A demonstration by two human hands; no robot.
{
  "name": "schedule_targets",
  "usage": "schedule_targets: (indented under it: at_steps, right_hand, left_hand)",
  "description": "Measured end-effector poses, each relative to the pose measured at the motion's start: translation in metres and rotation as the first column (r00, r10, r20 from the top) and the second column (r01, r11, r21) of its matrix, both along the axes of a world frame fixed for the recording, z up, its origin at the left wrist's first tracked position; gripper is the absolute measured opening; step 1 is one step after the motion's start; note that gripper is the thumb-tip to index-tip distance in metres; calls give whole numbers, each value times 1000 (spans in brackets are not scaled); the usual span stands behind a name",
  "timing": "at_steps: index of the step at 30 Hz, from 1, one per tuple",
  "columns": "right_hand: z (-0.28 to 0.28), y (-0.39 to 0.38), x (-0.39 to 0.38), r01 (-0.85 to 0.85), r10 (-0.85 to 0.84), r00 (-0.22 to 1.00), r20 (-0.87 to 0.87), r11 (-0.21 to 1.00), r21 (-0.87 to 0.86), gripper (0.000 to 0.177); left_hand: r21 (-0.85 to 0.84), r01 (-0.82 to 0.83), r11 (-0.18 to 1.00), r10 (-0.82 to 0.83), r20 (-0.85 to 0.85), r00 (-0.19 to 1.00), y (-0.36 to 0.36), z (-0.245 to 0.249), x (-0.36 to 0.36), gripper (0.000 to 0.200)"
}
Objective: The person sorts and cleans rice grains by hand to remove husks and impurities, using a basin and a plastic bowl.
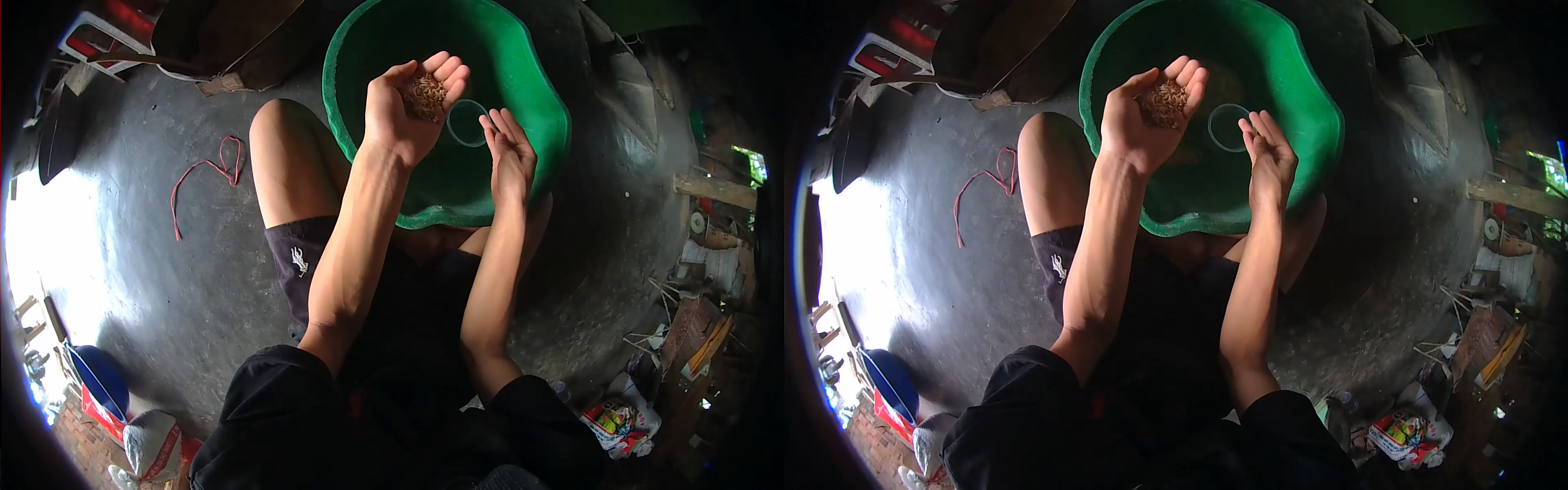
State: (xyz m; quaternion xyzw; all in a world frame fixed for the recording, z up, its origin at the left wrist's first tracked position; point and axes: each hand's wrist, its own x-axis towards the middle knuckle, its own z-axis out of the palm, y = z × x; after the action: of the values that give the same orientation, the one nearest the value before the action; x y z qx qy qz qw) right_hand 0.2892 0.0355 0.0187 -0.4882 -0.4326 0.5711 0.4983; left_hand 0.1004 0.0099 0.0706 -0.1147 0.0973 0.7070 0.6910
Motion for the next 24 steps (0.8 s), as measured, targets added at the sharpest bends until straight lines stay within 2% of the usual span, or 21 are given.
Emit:
schedule_targets:
  at_steps: [4,10,12,13,15,17,20,22,24]
  right_hand:
    - [9,-5,-5,23,-22,1000,16,999,-37,36]
    - [29,-8,-7,41,-39,992,120,999,-19,31]
    - [52,-14,-13,13,-55,962,266,987,158,26]
    - [65,-19,-17,15,-58,962,266,987,161,26]
    - [90,-32,-28,-134,-26,903,430,932,337,21]
    - [105,-40,-36,-264,-91,798,596,835,482,22]
    - [118,-53,-42,-313,-238,640,731,788,530,24]
    - [126,-56,-42,-324,-248,634,733,775,543,24]
    - [128,-59,-43,-337,-257,626,737,762,552,23]
  left_hand:
    - [-1,8,1000,-8,-4,1000,1,-1,1,42]
    - [55,38,998,-39,12,999,2,-6,6,39]
    - [38,55,998,-55,-11,998,0,2,11,39]
    - [20,72,997,-71,-35,997,0,6,14,39]
    - [36,96,995,-94,-49,994,-1,10,20,39]
    - [71,160,985,-153,-86,984,-1,14,26,41]
    - [61,201,978,-193,-119,974,-5,22,29,41]
    - [57,209,976,-199,-142,970,-7,25,29,41]
    - [84,235,968,-228,-89,970,-10,27,30,42]
